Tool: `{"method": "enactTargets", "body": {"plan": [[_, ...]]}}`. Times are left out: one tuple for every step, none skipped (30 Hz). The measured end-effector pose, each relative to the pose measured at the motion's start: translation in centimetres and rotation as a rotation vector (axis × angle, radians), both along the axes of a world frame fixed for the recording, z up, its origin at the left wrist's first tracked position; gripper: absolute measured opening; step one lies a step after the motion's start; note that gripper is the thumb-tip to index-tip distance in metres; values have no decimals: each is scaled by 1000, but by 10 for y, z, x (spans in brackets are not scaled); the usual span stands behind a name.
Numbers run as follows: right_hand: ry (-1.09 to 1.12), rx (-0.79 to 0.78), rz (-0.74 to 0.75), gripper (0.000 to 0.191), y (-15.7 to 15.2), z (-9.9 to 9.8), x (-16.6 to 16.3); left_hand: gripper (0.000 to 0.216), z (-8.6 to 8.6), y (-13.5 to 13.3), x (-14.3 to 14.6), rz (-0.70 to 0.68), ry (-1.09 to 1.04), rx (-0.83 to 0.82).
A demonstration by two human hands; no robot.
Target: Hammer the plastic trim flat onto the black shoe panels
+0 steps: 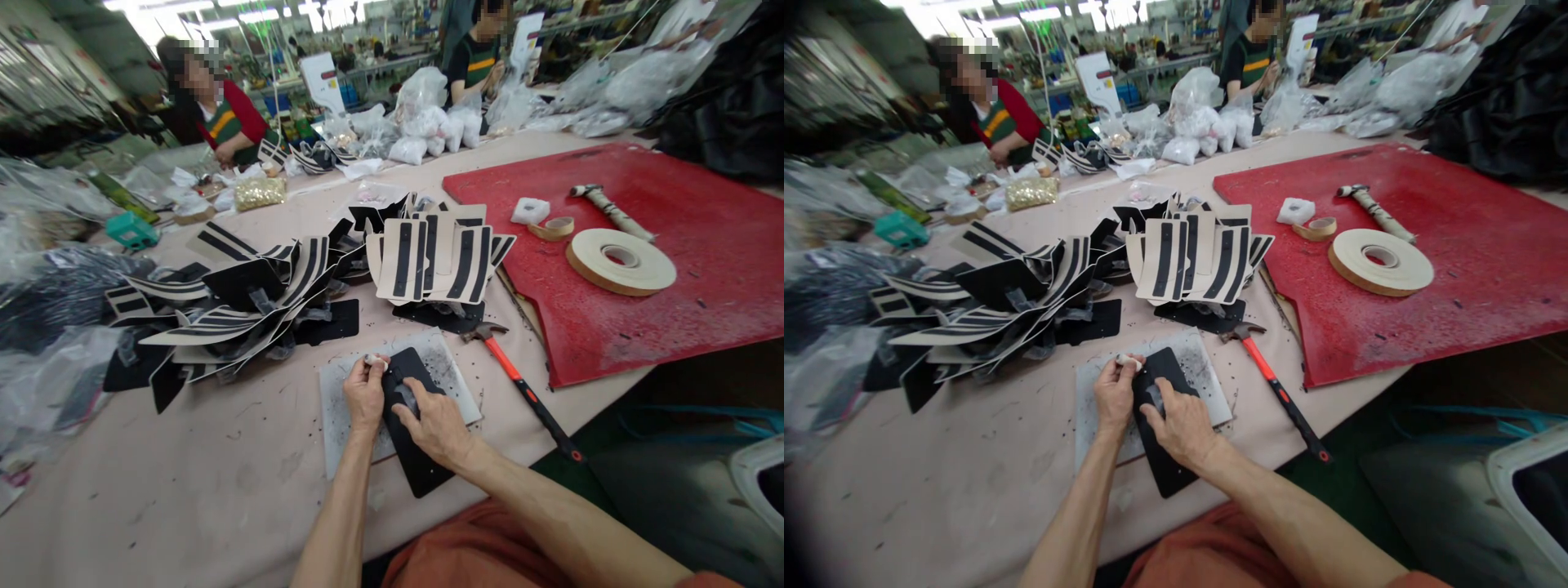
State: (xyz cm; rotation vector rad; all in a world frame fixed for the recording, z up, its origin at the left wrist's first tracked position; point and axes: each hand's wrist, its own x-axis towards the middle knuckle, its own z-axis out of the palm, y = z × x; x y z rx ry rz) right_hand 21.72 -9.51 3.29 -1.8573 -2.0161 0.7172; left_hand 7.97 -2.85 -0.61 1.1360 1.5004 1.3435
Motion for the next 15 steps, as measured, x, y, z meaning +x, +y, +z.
{"method": "enactTargets", "body": {"plan": [[4,-8,3,50,1,2,1,25,-1,1,0,-21,-3,1],[13,-13,6,49,1,3,3,25,-2,1,0,-43,-1,3],[22,-15,8,49,2,3,4,25,-3,1,-1,-61,5,5],[31,-16,11,49,2,4,5,25,-3,1,-1,-75,17,8],[35,-16,15,50,2,4,5,25,-2,0,-1,-83,34,11],[37,-17,22,51,2,4,5,25,-2,0,-1,-87,54,12],[37,-18,29,51,2,5,6,25,-1,-1,0,-86,70,10],[36,-21,33,51,2,5,6,25,0,-1,0,-82,84,5],[35,-25,36,52,2,5,6,26,1,-1,0,-77,97,0],[32,-31,36,52,2,6,6,26,2,-1,1,-74,108,-3],[29,-37,34,52,2,6,6,26,2,-1,1,-73,120,-2],[27,-43,31,52,2,6,6,26,2,-1,2,-73,133,2],[25,-46,29,52,2,5,5,25,2,0,2,-74,147,9],[25,-47,28,52,2,5,5,24,2,0,3,-73,164,16],[27,-48,27,52,2,4,5,24,1,0,3,-69,180,24]]}}
